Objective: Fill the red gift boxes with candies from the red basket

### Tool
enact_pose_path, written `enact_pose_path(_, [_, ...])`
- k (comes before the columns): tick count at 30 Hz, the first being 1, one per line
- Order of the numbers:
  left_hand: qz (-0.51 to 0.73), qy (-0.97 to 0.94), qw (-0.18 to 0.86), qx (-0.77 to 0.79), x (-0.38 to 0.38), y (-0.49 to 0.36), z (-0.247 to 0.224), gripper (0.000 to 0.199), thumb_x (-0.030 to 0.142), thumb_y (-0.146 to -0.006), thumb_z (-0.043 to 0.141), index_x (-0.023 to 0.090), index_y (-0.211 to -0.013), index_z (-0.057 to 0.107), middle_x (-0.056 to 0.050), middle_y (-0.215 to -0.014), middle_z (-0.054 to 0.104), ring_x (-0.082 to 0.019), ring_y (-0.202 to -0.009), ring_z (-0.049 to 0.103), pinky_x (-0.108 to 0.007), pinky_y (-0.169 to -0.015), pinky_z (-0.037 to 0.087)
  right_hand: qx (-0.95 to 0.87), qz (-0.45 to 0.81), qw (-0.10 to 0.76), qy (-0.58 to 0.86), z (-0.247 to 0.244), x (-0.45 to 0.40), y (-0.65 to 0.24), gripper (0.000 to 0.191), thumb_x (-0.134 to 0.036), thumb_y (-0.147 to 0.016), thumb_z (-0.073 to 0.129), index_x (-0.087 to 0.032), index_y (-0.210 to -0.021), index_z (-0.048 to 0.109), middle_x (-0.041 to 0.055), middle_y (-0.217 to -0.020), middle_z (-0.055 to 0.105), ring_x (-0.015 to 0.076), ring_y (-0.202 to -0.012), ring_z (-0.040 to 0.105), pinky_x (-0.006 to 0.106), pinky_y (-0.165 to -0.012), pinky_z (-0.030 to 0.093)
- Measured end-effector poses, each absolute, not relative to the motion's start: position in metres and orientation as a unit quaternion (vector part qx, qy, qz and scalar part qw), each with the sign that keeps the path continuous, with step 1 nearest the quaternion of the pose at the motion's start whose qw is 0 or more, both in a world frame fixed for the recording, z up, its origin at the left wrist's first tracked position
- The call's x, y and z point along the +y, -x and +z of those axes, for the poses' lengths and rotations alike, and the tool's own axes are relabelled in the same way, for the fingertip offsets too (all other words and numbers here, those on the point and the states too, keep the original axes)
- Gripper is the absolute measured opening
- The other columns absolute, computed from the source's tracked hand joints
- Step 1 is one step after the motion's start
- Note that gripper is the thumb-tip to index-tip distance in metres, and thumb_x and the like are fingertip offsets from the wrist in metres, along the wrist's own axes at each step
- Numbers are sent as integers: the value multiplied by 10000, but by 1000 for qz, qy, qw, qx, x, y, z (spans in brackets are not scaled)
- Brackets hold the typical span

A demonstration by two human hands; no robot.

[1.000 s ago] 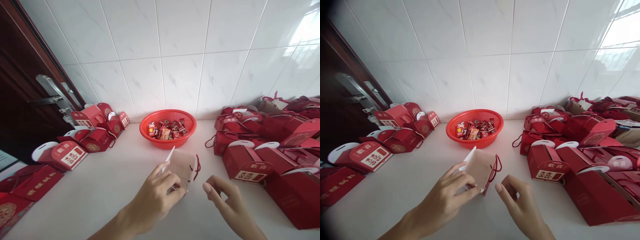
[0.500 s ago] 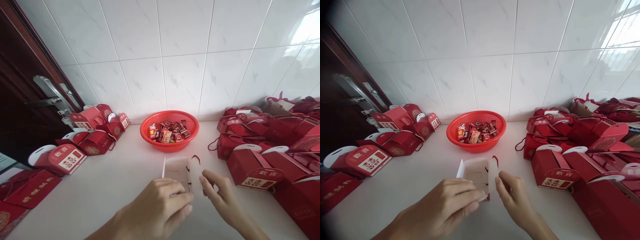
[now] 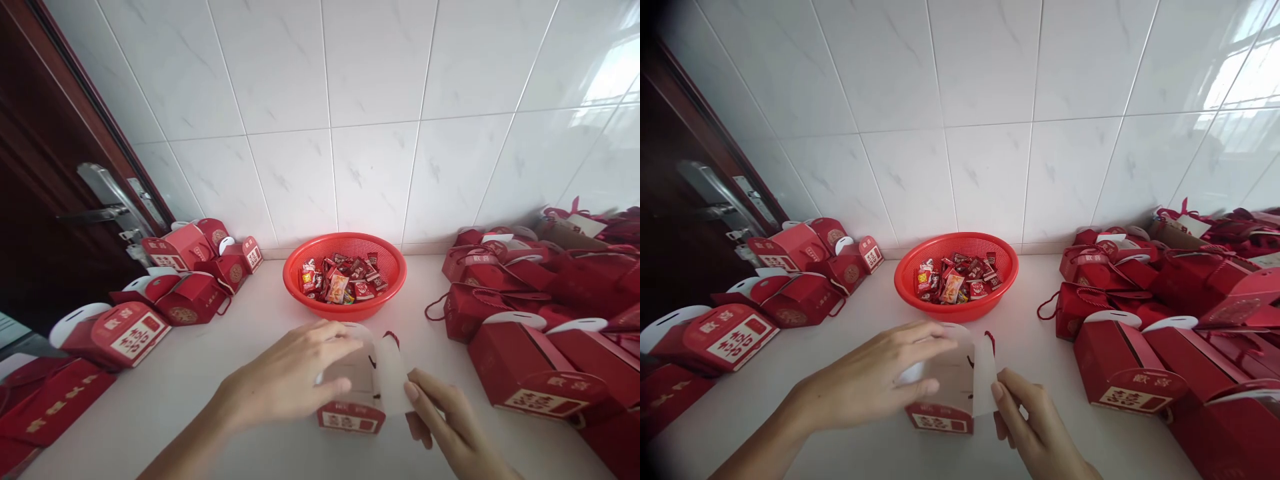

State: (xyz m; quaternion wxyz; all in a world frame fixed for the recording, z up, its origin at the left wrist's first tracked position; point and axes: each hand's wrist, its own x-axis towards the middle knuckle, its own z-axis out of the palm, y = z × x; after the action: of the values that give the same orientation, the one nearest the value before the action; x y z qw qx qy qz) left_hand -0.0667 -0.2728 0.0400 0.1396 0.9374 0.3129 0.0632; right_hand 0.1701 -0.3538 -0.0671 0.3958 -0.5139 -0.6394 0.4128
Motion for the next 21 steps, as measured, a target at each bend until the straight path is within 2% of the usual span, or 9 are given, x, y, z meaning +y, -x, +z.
enact_pose_path(3, [43,-941,134,308,-273,69,34,657,415,-799,765,291,-1415,574,-99,-1500,534,-342,-1342,536,-450,-1031,520,-645,405,394,514,-62,-349,-173,515,-590,-1025,328,-228,-669,418,-24,-568,515,119,-519,475,238,-532,373])
enact_pose_path(7, [39,-935,152,319,-271,66,32,641,405,-790,774,300,-1396,594,-96,-1503,532,-343,-1338,541,-465,-1037,518,-670,372,376,521,-50,-341,-178,534,-585,-1015,370,-213,-640,447,-19,-577,513,117,-543,470,242,-548,360])
enact_pose_path(10, [84,-930,203,295,-264,64,35,483,309,-829,745,270,-1303,665,-78,-1409,619,-272,-1251,614,-398,-1033,517,-651,393,391,517,-44,-335,-181,547,-636,-992,369,-203,-695,524,-17,-588,512,121,-550,463,241,-534,355])
enact_pose_path(13, [189,-912,262,254,-246,67,43,243,275,-924,633,214,-1136,735,-59,-1160,738,-186,-1051,691,-314,-947,538,-593,439,434,517,-45,-327,-182,586,-717,-940,380,-195,-755,570,-28,-553,490,123,-509,446,240,-492,344])
enact_pose_path(16, [237,-889,244,306,-213,71,54,238,330,-937,595,196,-1053,753,-55,-1083,758,-188,-1026,685,-304,-943,520,-545,471,451,527,-50,-321,-182,617,-780,-868,425,-195,-734,569,-42,-505,468,116,-453,421,246,-470,331])
enact_pose_path(18, [152,-881,210,396,-182,72,59,342,402,-924,583,203,-1163,725,-62,-1184,735,-207,-1067,674,-303,-951,507,-527,486,450,533,-56,-317,-182,615,-792,-837,453,-197,-727,562,-47,-491,469,110,-434,411,246,-467,330])
enact_pose_path(20, [-22,-871,171,460,-151,67,58,461,443,-944,508,227,-1333,627,-64,-1259,707,-203,-1088,667,-289,-933,503,-520,492,449,534,-62,-315,-181,598,-783,-823,481,-198,-726,554,-50,-483,471,104,-426,402,240,-463,319])
enact_pose_path(21, [-72,-866,167,466,-137,63,55,482,451,-887,582,212,-1299,655,-84,-1245,715,-227,-1085,669,-294,-916,509,-521,495,448,532,-65,-314,-182,594,-781,-818,489,-198,-727,550,-51,-479,470,101,-422,397,235,-457,309])
